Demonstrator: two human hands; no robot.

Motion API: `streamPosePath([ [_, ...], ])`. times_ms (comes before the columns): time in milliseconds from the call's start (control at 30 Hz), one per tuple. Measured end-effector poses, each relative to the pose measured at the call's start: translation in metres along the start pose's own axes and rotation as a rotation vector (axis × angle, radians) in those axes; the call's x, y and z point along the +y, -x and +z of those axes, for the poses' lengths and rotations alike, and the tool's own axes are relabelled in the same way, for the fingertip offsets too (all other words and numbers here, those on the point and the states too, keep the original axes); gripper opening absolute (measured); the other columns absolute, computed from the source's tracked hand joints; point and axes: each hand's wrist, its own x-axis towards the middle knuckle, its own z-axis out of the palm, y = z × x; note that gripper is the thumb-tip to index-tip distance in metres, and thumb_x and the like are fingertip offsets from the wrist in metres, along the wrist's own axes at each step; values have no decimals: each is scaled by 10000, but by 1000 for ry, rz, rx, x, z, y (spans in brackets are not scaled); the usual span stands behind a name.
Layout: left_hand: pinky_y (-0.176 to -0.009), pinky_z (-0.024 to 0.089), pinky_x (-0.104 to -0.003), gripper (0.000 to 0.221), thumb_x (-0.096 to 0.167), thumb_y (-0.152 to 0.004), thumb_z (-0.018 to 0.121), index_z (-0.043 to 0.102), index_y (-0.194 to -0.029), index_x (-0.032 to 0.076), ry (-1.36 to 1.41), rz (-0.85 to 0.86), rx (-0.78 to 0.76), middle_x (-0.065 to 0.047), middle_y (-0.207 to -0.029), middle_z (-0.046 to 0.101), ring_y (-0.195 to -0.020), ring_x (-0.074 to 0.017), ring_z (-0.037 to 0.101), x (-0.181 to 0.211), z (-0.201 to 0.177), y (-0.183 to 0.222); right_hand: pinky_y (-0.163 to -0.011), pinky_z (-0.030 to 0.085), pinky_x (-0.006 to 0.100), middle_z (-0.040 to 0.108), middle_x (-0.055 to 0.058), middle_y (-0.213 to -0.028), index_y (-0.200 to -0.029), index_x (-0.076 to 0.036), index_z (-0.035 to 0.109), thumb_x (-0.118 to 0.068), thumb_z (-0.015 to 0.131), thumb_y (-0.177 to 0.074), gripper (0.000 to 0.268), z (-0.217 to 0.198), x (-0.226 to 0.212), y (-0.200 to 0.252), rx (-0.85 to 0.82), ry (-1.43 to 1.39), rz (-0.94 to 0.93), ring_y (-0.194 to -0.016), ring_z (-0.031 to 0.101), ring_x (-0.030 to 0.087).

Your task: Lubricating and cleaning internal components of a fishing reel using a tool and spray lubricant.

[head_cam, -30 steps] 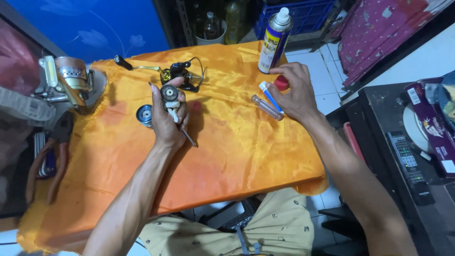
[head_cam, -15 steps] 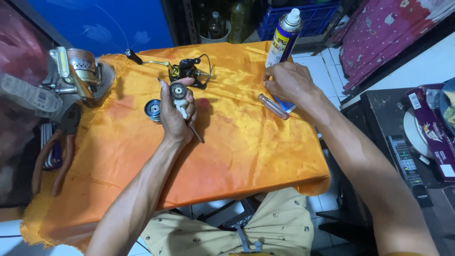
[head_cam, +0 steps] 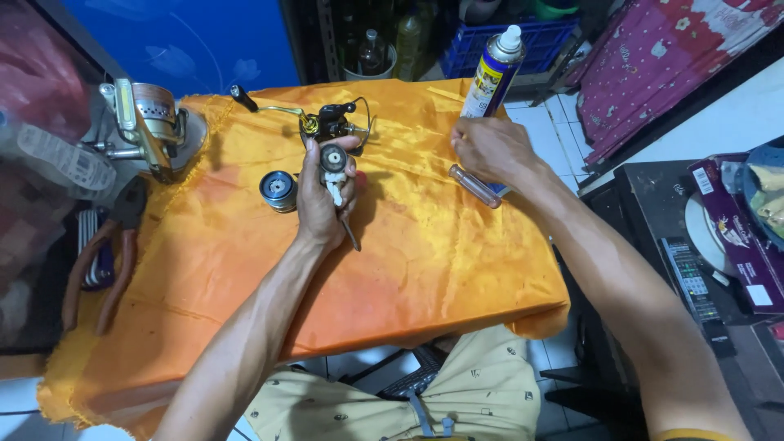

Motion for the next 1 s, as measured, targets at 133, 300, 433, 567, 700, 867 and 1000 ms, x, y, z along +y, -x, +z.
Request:
streamPosePath([
  [133,-283,284,-182,585,500,-1075,339,619,-1253,18,19,10,-20,-24,-747,514,-411,-38,366,-3,-3,-4,-963,545,569,737,176,-1123,-1211,-288,672,-380,539,-971,289,-16,50,22,88,-147,88,-1138,674,433],
  [300,-295,266,-187,584,497,-1072,352,620,-1257,12,-6,-23,-43,-32,-750,521,-417,-49,360,-5,1,-2,-925,527,612,680,199,-1183,-1368,-157,627,-208,691,-833,541,6,162,1,369,135,113,-1178,620,433],
  [433,-375,241,-203,549,489,-1035,418,652,-1230,32,109,-65,-95,26,-736,565,-468,-28,370,-3,-1,0,-1136,393,610,463,318,-1493,-1583,4,360,-9,646,-821,814,-25,91,12,536,-151,-190,-1369,474,486],
  [567,-355,240,-199,567,495,-1041,404,642,-1255,28,88,-70,-113,28,-751,566,-459,-21,363,-5,-2,0,-1242,352,603,331,334,-1598,-1634,-86,67,-301,784,-1067,940,-4,69,-26,690,-453,-374,-1502,390,468],
  [700,-364,244,-203,555,486,-1048,405,652,-1235,24,108,-88,-105,29,-719,570,-459,-24,375,-5,-3,-2,-1274,389,556,262,240,-1686,-1655,-134,70,-168,695,-1096,839,3,51,-39,791,-440,-444,-1519,456,448],
  [867,-341,224,-205,555,505,-1038,420,643,-1240,39,189,-137,-98,18,-740,554,-454,-29,351,-7,-7,-5,-1148,506,451,368,201,-1559,-1675,-188,75,-42,707,-1032,913,-48,36,-17,1094,-270,-629,-1367,535,361],
  [1000,-319,202,-199,566,503,-1026,436,637,-1281,40,166,-138,-106,24,-745,566,-436,-19,349,-4,-4,-3,-851,482,462,482,195,-1265,-1594,-151,307,-107,661,-1045,655,-93,-10,43,1039,-301,-901,-998,539,320],
])
